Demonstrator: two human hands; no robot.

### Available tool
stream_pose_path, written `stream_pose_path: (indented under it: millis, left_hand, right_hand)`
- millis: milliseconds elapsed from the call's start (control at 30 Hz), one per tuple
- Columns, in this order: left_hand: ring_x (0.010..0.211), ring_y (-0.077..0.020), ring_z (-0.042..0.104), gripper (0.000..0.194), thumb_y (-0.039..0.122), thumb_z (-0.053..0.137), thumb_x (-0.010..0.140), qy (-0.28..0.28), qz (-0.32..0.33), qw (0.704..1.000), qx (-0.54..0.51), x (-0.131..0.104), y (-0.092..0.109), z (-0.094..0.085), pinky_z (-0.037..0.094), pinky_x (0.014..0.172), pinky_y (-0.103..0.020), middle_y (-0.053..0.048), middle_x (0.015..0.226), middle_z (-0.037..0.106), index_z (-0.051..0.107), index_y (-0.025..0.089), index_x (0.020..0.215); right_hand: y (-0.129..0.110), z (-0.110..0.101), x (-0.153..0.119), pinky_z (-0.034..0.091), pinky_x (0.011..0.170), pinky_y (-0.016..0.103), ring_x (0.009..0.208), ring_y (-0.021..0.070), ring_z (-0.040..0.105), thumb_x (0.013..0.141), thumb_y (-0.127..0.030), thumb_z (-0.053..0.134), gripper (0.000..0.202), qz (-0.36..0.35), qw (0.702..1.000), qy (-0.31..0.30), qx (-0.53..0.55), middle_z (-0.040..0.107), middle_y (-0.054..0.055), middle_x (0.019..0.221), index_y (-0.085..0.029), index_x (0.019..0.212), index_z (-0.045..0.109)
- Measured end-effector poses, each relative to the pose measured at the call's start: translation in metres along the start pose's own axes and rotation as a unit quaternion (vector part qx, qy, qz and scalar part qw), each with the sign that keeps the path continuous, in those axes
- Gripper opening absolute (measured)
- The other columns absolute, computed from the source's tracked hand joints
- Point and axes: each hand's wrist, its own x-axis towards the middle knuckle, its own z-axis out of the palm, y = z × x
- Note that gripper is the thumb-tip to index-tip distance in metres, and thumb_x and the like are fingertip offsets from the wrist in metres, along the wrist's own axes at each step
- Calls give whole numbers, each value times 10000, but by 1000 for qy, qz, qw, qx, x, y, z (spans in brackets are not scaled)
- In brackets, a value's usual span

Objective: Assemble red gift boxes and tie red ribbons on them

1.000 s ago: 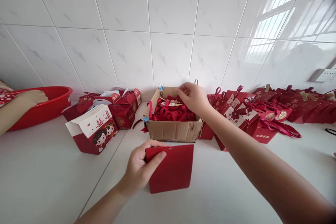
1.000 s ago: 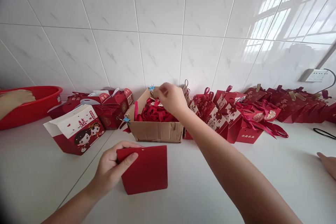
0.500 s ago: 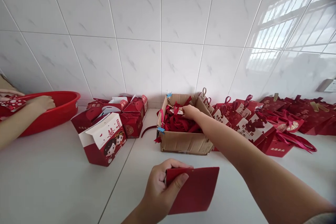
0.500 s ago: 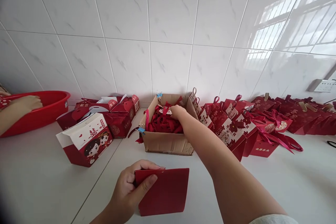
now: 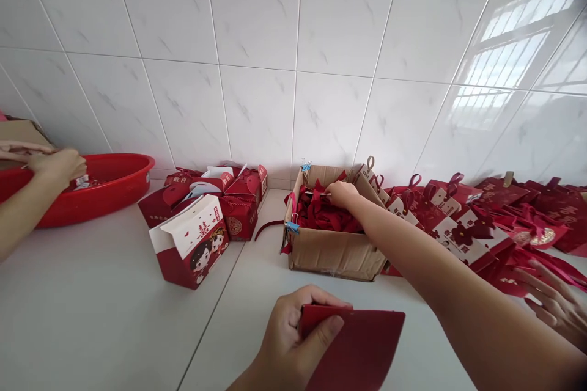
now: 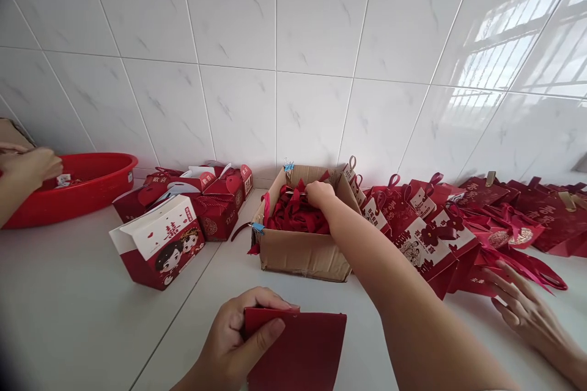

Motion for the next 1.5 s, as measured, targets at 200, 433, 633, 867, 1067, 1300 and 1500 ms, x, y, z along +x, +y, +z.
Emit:
stream_pose_path:
  millis: [200,433,633,867,1067,1300,1500]
  left_hand:
    - [732,-198,667,281,438,666,828,-32,40,998,27,3,-6,-4,503,608,-254,-108,862,745,692,169,903]
    - [741,-190,651,278,439,634,850,-35,47,997,43,3,1,-2,498,638,-263,-92,873,726,653,171,921]
    - [923,-200,596,170,373,491,944,-22,183,972,143,0,-8,-1,470,832,-323,-68,1030,602,556,218,967]
    - [806,-174,533,201,425,477,942,-56,133,987,74,0,-18,3,459,653,-288,-53,1059,491,478,232,998]
    - [1077,-249,507,210,417,413,967,-15,155,985,75,2,-28,4,455,870,-368,-87,1205,430,476,226,1026]
    - [1260,-272,354,428,313,523,915,48,284,935,209,6,-31,0,293,1059,-444,-123,1339,321,311,224,1276]
    - [1140,-240,509,541,283,594,890,-14,289,940,182,6,-16,2,408,963,-412,-109,1245,515,316,248,1352]
  right_hand:
    - [-1,-12,-7,540,849,395,962,184,634,936,-344,569,254,-5,997,70,38,641,74,1116,-162,1108,616]
    - [22,-64,-77,526,772,329,896,205,643,918,-356,558,232,-6,939,317,133,657,82,1033,-205,986,720]
    - [35,-81,-207,473,579,262,628,126,566,841,-343,677,128,-63,678,565,465,594,-13,702,-217,818,668]
    - [9,-22,-277,427,557,232,638,117,543,865,-271,661,63,-54,668,476,569,609,-2,734,-210,861,674]
    - [-13,16,-265,436,542,222,636,120,533,921,-291,572,99,-96,727,341,589,604,9,750,-213,882,620]
    - [-15,36,-267,451,565,252,670,143,560,922,-233,554,120,-121,758,338,545,621,17,808,-250,1031,603]
    - [-31,37,-270,522,692,306,820,178,635,920,-161,520,152,-185,775,329,506,664,49,926,-240,1024,597]
